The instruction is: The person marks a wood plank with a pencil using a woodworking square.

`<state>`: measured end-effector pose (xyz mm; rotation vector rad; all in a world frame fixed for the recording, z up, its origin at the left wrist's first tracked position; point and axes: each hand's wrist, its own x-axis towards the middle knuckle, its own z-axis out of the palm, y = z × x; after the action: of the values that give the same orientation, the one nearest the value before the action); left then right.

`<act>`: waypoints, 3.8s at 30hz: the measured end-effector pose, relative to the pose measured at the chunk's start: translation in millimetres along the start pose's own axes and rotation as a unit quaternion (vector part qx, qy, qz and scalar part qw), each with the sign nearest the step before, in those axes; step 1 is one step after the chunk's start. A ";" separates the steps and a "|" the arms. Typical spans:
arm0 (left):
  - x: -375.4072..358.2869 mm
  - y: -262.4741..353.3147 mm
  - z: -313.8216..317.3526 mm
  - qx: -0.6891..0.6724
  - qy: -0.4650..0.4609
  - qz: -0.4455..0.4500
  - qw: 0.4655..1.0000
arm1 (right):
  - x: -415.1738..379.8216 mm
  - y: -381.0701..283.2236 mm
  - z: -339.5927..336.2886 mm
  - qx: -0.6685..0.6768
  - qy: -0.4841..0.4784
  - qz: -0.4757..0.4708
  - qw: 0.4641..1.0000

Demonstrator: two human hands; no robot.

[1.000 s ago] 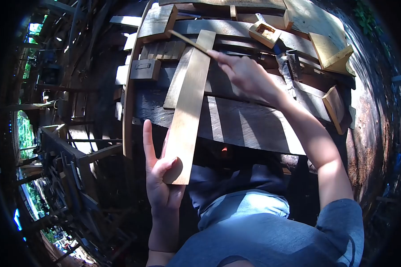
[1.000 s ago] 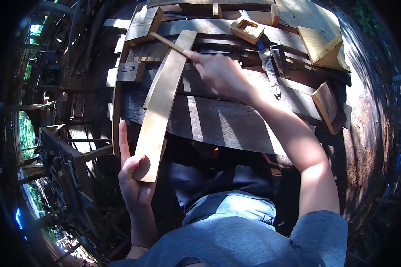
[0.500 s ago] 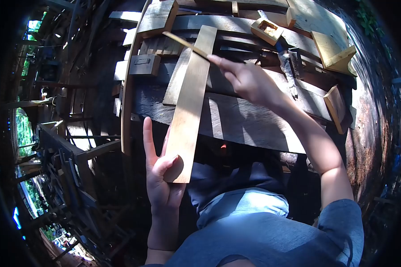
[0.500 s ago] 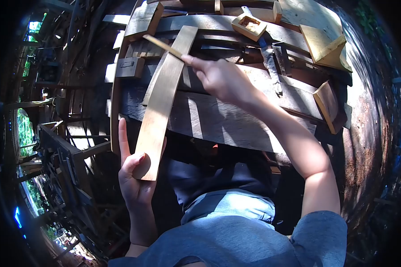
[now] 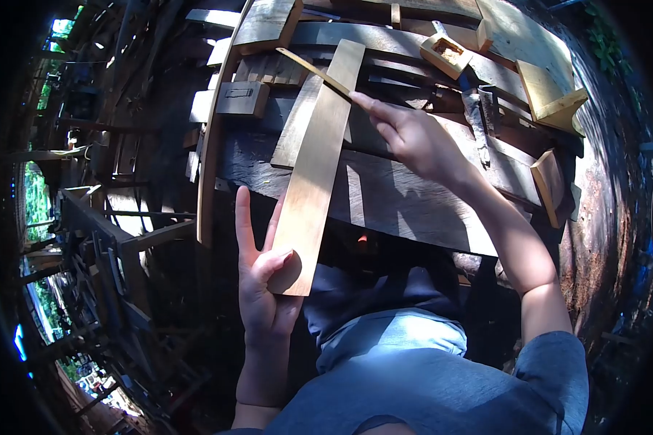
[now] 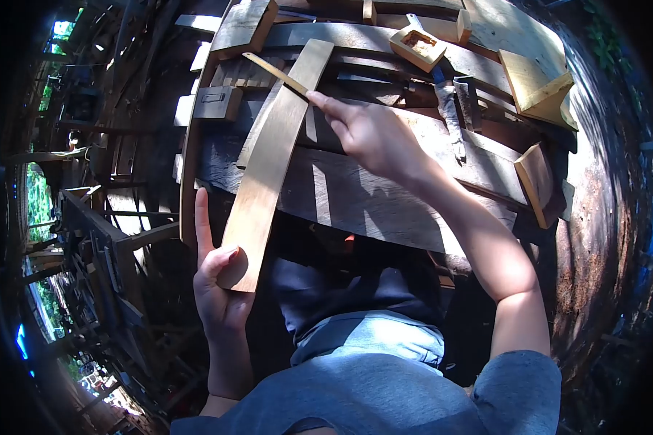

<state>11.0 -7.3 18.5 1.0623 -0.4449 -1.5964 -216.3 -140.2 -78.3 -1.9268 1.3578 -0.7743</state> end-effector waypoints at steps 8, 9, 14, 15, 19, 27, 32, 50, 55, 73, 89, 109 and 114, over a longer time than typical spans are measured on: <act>-1.0 -3.8 -2.9 0.000 -0.007 0.016 1.000 | 97.2 58.1 11.6 -0.141 0.049 0.126 0.981; -0.9 -4.7 -2.8 -0.002 -0.013 0.017 1.000 | 94.5 55.8 12.8 -0.130 0.049 0.134 0.981; -2.0 -8.9 -4.1 -0.007 -0.005 0.016 1.000 | -4.4 -13.8 8.9 -0.051 -0.009 0.039 0.998; -2.2 -9.8 -2.0 -0.010 -0.005 0.014 1.000 | -14.1 -22.7 1.9 -0.068 -0.055 0.058 0.994; -4.6 -12.2 4.4 -0.007 -0.015 0.015 1.000 | 16.2 0.0 -4.9 -0.035 -0.009 0.081 0.996; -2.9 -11.0 2.4 -0.037 -0.012 0.027 0.999 | 75.5 36.0 10.3 -0.127 0.036 0.125 0.983; -1.8 -10.5 -8.0 -0.024 0.002 0.027 0.999 | -41.6 -23.0 5.7 -0.047 -0.041 0.009 0.998; -1.2 -14.7 -9.5 -0.049 0.008 0.015 0.999 | -36.0 -27.6 3.7 -0.071 -0.030 0.022 0.997; -1.4 -10.0 3.2 -0.068 -0.026 0.015 0.997 | 11.3 -1.4 -12.5 0.043 -0.038 0.107 0.993; -0.5 -2.8 2.2 -0.060 -0.010 0.001 0.998 | 40.2 31.5 9.0 -0.066 0.065 0.107 0.990; 10.9 -28.4 -10.1 -0.118 0.108 0.112 0.981 | -72.4 -58.3 5.4 -0.047 -0.112 0.076 0.990; 7.2 -51.7 -7.6 -0.148 0.140 0.068 0.977 | -40.0 -64.5 12.5 -0.023 -0.043 0.119 0.992; 8.1 -48.2 -10.4 -0.196 0.144 0.055 0.968 | -83.8 -66.3 27.7 -0.077 -0.036 -0.001 0.996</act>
<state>-8.2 3.0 -26.4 0.9260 0.0123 -1.3336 -181.5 -38.9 -51.7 -2.0536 1.4081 -0.6106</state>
